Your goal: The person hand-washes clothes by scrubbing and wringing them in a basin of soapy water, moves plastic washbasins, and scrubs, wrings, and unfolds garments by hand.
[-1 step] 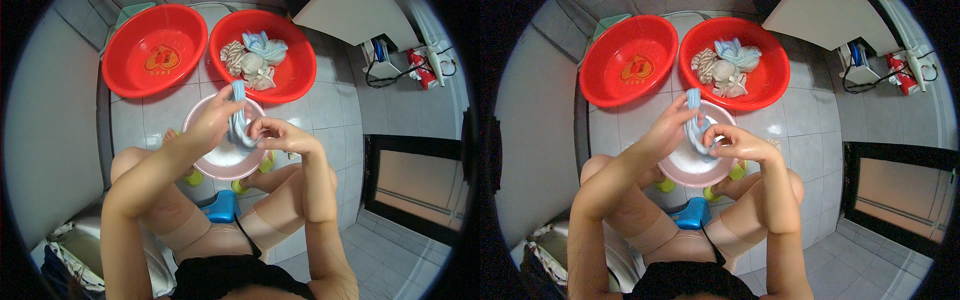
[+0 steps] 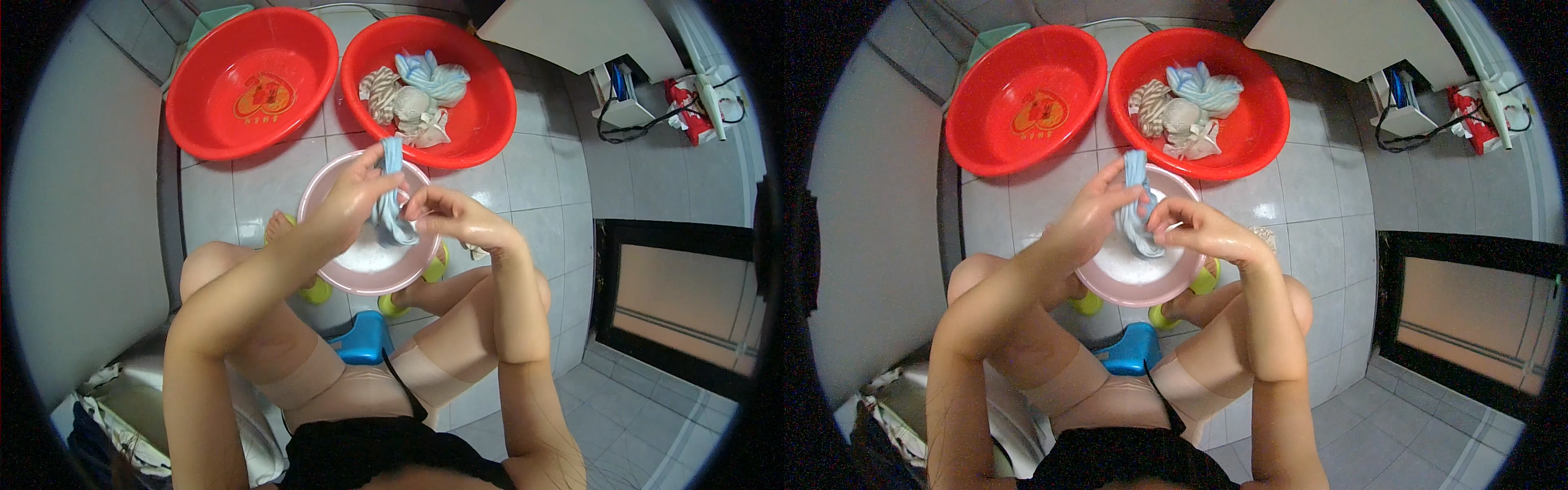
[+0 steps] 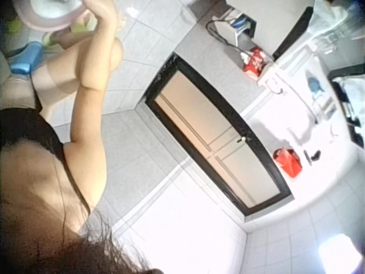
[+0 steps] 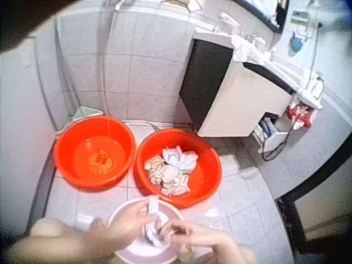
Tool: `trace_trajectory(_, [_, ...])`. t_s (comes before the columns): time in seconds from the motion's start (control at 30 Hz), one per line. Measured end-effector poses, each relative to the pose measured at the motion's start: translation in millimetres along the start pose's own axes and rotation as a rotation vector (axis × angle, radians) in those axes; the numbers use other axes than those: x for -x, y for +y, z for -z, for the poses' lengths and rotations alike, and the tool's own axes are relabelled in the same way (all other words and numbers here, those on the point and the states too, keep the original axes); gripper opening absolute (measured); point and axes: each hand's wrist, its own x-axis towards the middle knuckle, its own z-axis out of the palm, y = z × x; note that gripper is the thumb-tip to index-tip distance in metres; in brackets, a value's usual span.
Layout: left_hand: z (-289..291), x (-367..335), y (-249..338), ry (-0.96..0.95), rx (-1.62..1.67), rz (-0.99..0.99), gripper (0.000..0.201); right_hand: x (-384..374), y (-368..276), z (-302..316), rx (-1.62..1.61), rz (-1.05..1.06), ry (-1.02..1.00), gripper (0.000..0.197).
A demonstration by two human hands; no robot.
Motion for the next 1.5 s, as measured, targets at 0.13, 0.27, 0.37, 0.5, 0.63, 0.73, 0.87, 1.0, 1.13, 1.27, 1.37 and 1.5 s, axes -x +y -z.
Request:
trace_trajectory(0.13, [-17, 18, -19, -0.007, -0.423, -0.241, 0.043, -21, 3, -4, -0.492, -0.286, 0.395, 0.057])
trace_trajectory(0.27, [-20, 42, -30, -0.048, -1.249, -0.566, 0.051, -34, 6, -11, -0.946, -0.136, 0.301, 0.042])
trace_trajectory(0.37, [-27, 60, -35, -0.068, -1.201, -0.345, 0.055, -34, 11, -3, -1.021, -0.031, 0.24, 0.036])
trace_trajectory(0.5, [-6, 38, -60, -0.022, -0.634, -0.312, 0.043, -33, 5, -9, -1.018, -0.016, 0.223, 0.031])
trace_trajectory(0.63, [-9, 20, -23, 0.343, -0.045, 0.243, 0.028, -28, 4, -14, -0.946, -0.046, 0.122, 0.033])
trace_trajectory(0.73, [24, 0, -28, -0.283, 0.392, 0.238, 0.03, -27, 4, -20, -0.934, -0.054, 0.088, 0.028])
trace_trajectory(0.87, [-1, -5, -8, 0.049, 0.23, 0.109, 0.022, -24, 11, -14, -0.898, -0.262, 0.126, 0.023])
trace_trajectory(1.0, [7, -8, -5, 0.04, -0.174, 0.147, 0.034, -24, 25, -15, -0.633, -0.301, 0.303, 0.014])
trace_trajectory(1.13, [5, -7, -9, 0.132, -0.127, 0.164, 0.031, -27, 20, -21, -0.509, -0.234, 0.464, 0.011])
trace_trajectory(1.27, [15, -13, -19, 0.218, 0.013, 0.214, 0.013, -30, 31, -17, -0.504, -0.122, 0.569, 0.007])
trace_trajectory(1.37, [30, -18, -29, 0.25, 0.017, 0.3, 0.012, -33, 29, -19, -0.65, -0.047, 0.6, 0.009])
trace_trajectory(1.5, [36, -24, -42, 0.358, 0.017, 0.372, 0.018, -36, 33, -14, -0.851, 0.067, 0.567, 0.016])
